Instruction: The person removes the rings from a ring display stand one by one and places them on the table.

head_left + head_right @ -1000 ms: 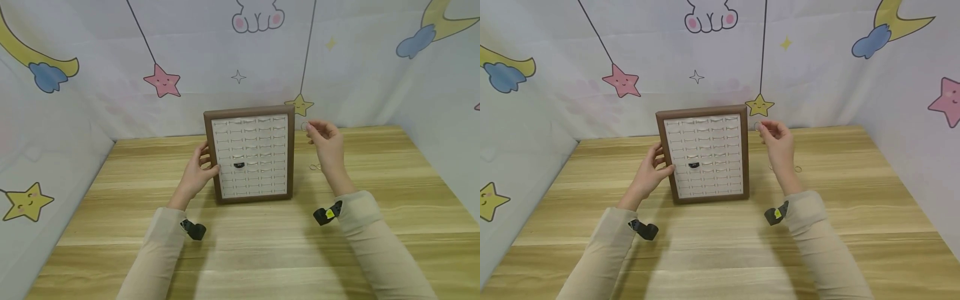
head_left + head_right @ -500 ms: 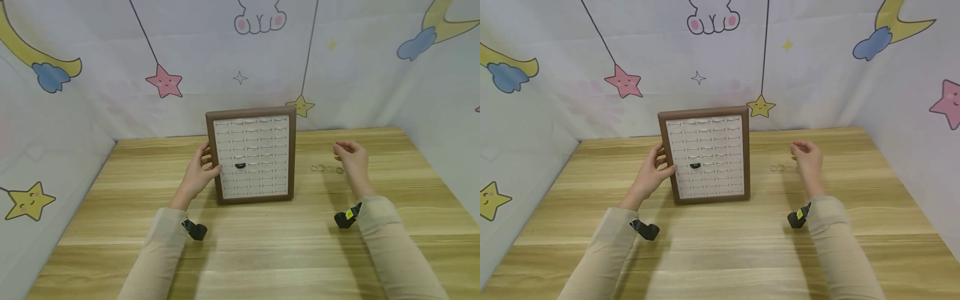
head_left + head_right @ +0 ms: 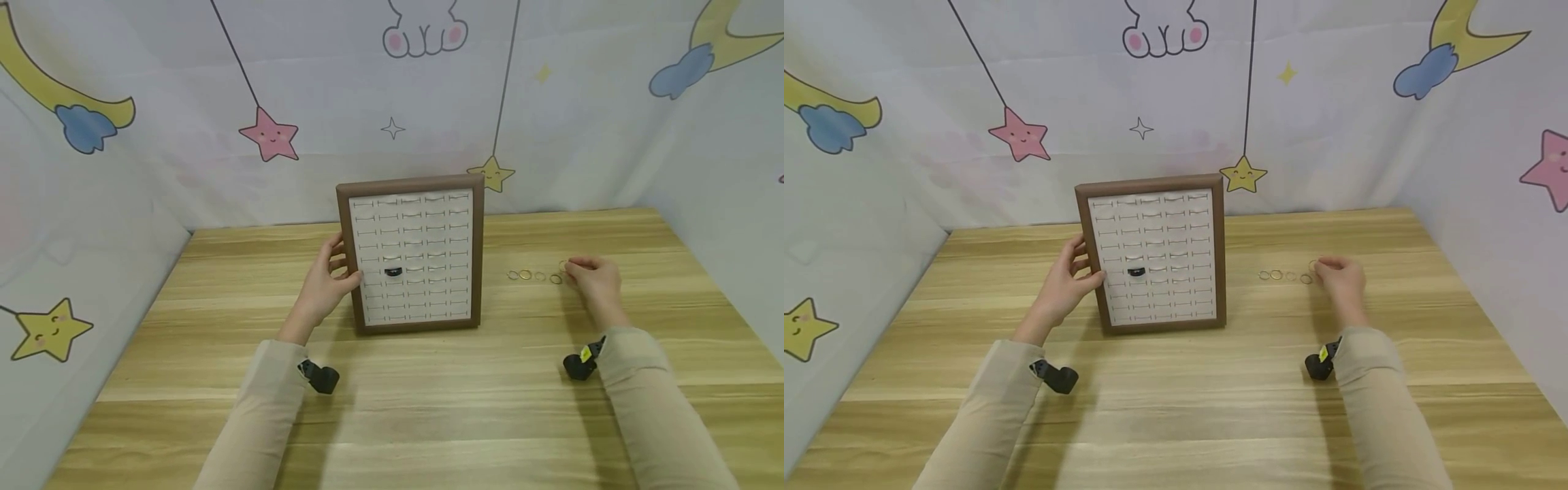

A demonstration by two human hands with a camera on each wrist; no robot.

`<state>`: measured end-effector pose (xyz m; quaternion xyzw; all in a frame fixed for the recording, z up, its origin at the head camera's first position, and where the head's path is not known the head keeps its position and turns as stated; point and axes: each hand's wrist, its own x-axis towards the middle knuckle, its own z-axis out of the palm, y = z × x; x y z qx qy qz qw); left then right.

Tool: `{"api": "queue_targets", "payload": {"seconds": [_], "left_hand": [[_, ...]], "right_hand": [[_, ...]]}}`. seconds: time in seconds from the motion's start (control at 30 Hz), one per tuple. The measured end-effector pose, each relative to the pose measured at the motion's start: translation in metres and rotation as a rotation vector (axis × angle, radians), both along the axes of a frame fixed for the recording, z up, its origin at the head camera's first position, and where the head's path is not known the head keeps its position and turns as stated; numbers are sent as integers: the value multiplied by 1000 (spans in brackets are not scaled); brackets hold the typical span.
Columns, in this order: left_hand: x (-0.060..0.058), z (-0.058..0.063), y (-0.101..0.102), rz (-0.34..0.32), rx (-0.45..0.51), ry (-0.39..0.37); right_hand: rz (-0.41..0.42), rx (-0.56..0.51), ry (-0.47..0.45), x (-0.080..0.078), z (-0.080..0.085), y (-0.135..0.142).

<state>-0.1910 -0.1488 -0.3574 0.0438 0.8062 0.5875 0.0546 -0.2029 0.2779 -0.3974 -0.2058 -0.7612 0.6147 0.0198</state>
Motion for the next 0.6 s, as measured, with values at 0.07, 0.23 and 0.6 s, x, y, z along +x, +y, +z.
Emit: {"api": "queue_targets", "payload": {"seconds": [0.07,0.23,0.6], "left_hand": [[0,0,0,0,4,-2],[0,-1,0,0,6,-4],[0,0,0,-2,4,7]], "right_hand": [[-12,-26,-19,0,-3,4],[8,61,-48,0,-9,10],[36,103,-66,-1,-11,14]]}}
